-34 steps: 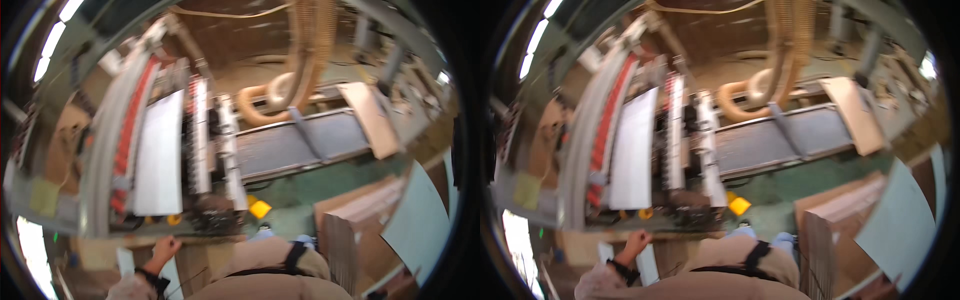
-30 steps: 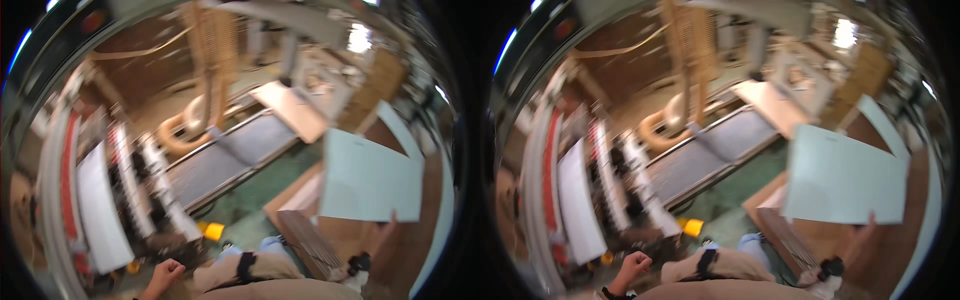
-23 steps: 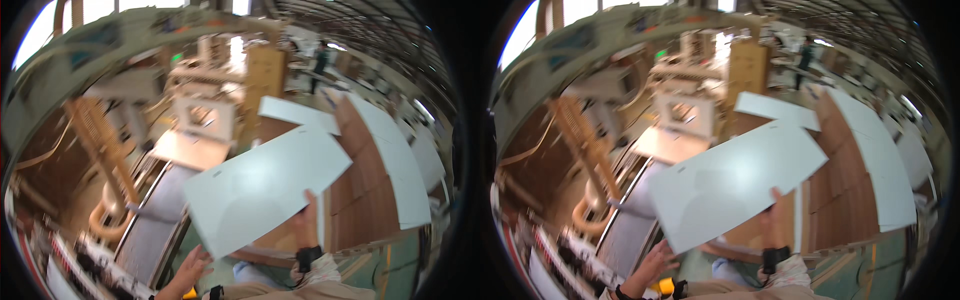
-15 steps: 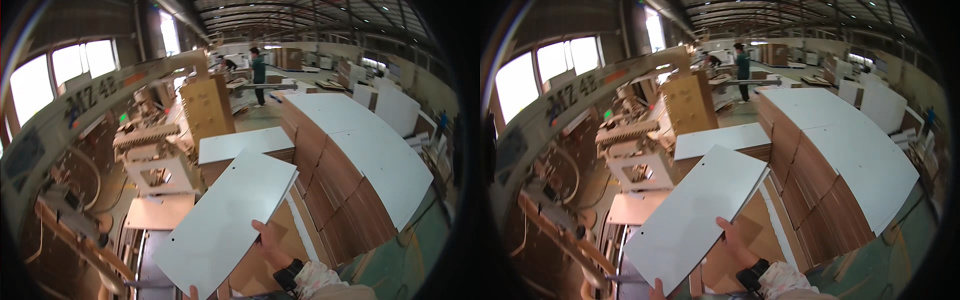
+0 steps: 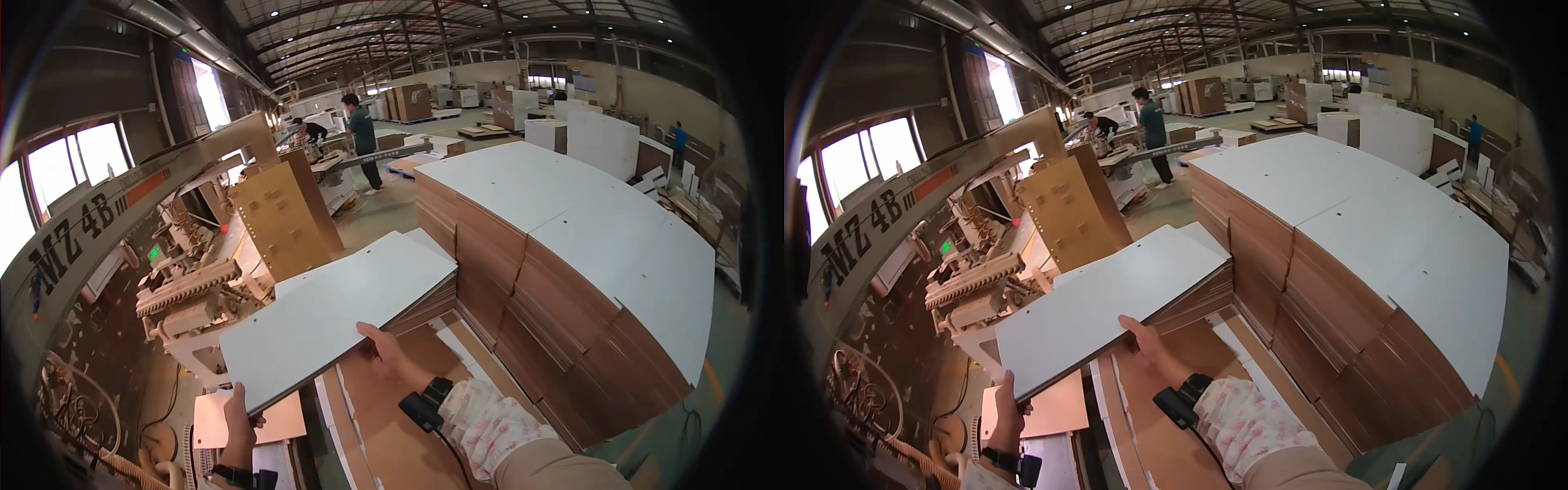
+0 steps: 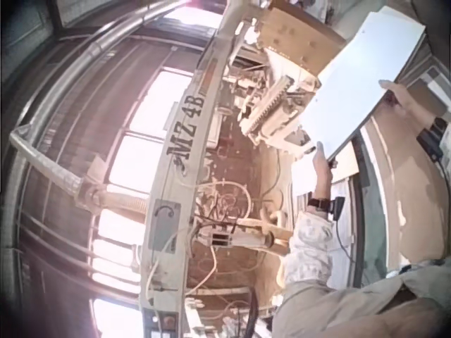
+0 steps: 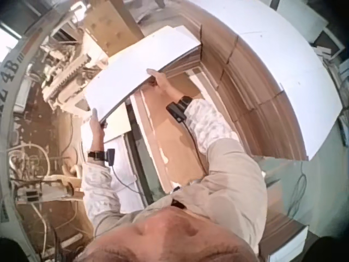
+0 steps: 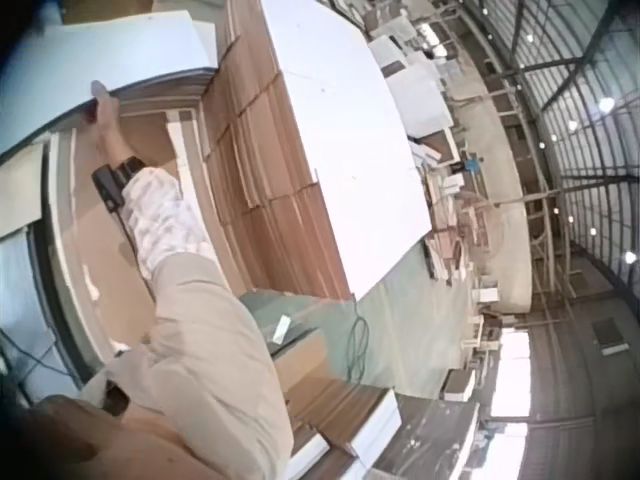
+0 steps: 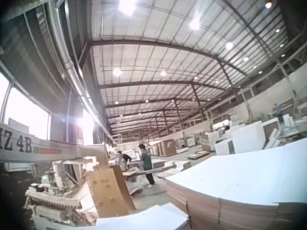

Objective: The person repeatedly picks up white rectangular wood panels from a stack and feeds them into an edge banding machine. After the machine processes the panel, the person retrieves it and places it onto a growing stack of finished panels.

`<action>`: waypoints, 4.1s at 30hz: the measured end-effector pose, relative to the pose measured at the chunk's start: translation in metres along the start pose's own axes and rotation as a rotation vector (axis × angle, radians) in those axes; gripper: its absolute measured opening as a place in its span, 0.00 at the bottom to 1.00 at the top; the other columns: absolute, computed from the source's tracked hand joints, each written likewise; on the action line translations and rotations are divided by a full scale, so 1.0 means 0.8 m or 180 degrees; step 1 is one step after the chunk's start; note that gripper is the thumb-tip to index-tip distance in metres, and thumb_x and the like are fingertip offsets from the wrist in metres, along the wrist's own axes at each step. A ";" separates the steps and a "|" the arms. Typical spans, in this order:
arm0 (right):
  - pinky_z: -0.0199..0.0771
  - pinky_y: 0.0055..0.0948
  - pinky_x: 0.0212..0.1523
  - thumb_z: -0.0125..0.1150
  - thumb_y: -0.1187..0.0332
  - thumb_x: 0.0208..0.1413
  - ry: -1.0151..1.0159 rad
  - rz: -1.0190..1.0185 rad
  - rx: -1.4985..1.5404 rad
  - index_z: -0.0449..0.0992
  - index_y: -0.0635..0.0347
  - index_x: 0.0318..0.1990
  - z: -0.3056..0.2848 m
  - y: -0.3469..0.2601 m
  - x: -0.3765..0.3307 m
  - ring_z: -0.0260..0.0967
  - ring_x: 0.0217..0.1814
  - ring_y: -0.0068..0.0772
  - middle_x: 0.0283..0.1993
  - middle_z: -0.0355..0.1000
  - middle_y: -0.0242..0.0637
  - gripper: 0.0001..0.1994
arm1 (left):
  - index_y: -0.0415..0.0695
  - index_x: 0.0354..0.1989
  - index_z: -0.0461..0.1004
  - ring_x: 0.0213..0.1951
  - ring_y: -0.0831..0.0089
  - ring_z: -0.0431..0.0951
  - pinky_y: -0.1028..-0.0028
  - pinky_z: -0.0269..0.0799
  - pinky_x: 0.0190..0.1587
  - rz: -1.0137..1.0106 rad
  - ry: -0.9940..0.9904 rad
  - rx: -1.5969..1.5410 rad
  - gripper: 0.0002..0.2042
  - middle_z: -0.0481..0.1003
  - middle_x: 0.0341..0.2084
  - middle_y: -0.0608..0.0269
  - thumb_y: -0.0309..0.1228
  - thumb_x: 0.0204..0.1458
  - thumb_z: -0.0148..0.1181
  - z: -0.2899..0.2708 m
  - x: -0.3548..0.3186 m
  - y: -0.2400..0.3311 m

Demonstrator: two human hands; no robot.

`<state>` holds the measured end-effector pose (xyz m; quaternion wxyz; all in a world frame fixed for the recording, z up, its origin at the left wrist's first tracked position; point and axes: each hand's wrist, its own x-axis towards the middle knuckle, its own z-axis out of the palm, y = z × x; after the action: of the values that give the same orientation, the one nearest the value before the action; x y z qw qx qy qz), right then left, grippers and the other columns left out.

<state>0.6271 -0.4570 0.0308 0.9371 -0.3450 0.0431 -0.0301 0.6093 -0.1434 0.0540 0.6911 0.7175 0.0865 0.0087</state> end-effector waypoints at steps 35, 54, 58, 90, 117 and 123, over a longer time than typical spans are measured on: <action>0.69 0.40 0.42 0.72 0.60 0.27 0.0869 -0.0833 -0.7563 0.65 0.56 0.47 -0.179 -0.250 0.159 0.68 0.43 0.48 0.39 0.70 0.46 0.33 | 0.31 0.33 0.68 0.14 0.73 0.71 0.77 0.66 0.15 0.1073 -0.0688 0.2417 0.17 0.71 0.18 0.58 0.27 0.36 0.65 0.109 0.242 -0.009; 0.72 0.35 0.35 0.73 0.61 0.27 0.0639 -0.0358 -0.8863 0.70 0.62 0.36 -0.162 -0.258 0.197 0.72 0.38 0.41 0.33 0.73 0.42 0.25 | 0.30 0.36 0.68 0.31 0.63 0.75 0.70 0.70 0.37 0.1703 -0.0415 0.2561 0.24 0.74 0.28 0.47 0.34 0.33 0.67 0.129 0.257 -0.034; 0.72 0.34 0.35 0.70 0.68 0.30 0.0583 -0.0277 -0.8763 0.76 0.62 0.33 -0.137 -0.255 0.188 0.72 0.39 0.40 0.35 0.74 0.42 0.18 | 0.30 0.37 0.68 0.33 0.61 0.76 0.69 0.69 0.38 0.1649 -0.0653 0.2781 0.24 0.74 0.29 0.46 0.37 0.36 0.66 0.127 0.253 -0.015; 0.65 0.21 0.26 0.58 0.61 0.51 -0.0817 0.1269 -0.1236 0.55 0.66 0.58 -0.044 0.101 -0.207 0.63 0.28 0.22 0.28 0.68 0.33 0.30 | 0.40 0.42 0.67 0.36 0.74 0.66 0.73 0.65 0.38 0.0095 0.0270 0.0578 0.19 0.68 0.33 0.61 0.43 0.49 0.55 -0.070 -0.035 -0.220; 0.51 0.45 0.58 0.36 0.49 0.60 -0.4525 0.3344 -0.1579 0.43 0.56 0.64 0.277 0.549 -1.080 0.44 0.66 0.39 0.66 0.43 0.41 0.30 | 0.36 0.37 0.65 0.36 0.55 0.71 0.67 0.65 0.39 0.0318 0.7144 -0.0874 0.13 0.72 0.31 0.48 0.34 0.48 0.49 -0.306 -1.137 -0.252; 0.61 0.33 0.52 0.37 0.50 0.59 -0.3993 0.2905 -0.1466 0.57 0.64 0.53 0.275 0.593 -1.180 0.59 0.51 0.34 0.51 0.60 0.40 0.25 | 0.38 0.44 0.66 0.32 0.70 0.71 0.68 0.66 0.35 -0.0412 0.6500 -0.1530 0.15 0.71 0.31 0.57 0.33 0.49 0.51 -0.324 -1.132 -0.203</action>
<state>-0.2769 0.1266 -0.0532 0.6122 -0.4304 -0.3490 0.5641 -0.3353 -0.0056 0.0013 0.4133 0.2074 0.6622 0.5896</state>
